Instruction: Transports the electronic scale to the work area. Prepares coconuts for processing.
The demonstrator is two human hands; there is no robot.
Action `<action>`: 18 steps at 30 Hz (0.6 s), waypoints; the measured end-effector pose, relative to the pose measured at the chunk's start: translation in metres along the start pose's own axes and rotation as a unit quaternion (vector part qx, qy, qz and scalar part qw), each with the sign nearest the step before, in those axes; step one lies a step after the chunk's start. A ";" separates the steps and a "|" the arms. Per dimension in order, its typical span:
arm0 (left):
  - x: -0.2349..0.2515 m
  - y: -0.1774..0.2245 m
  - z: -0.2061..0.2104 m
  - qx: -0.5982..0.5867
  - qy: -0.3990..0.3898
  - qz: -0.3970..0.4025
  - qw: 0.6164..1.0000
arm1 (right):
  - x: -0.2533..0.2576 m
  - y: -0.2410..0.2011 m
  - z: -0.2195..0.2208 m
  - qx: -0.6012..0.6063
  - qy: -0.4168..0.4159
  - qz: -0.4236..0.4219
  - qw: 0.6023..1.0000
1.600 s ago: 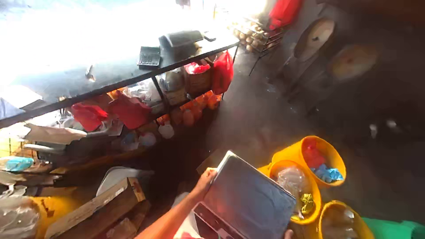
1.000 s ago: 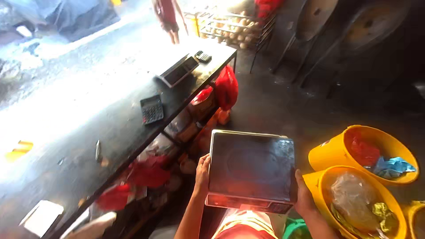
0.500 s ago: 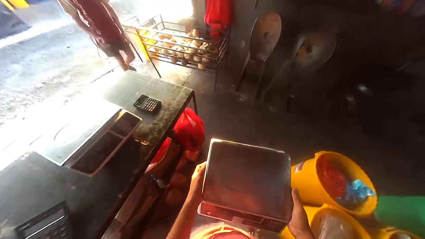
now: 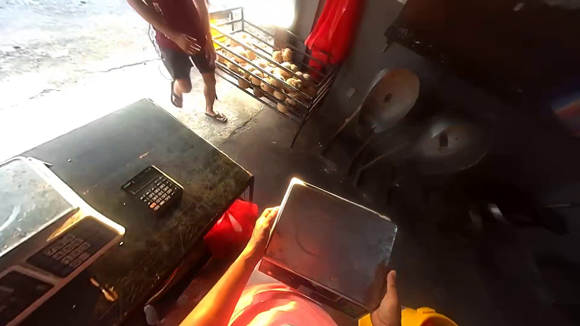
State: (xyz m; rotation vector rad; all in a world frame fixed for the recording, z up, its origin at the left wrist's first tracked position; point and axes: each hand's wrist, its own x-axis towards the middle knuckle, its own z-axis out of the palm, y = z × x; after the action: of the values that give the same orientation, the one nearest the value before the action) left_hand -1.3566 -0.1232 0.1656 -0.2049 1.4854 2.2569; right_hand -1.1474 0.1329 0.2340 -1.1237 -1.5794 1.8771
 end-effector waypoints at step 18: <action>0.285 0.065 0.065 -0.124 0.242 0.109 0.956 | 0.417 -0.105 0.252 -0.075 -0.298 -0.020 0.951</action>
State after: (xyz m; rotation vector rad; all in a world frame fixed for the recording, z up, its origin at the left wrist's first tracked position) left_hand -1.6329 -0.0092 0.1481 -0.7515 1.5025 2.7080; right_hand -1.6065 0.3271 0.2136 -0.5852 -2.0690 2.2298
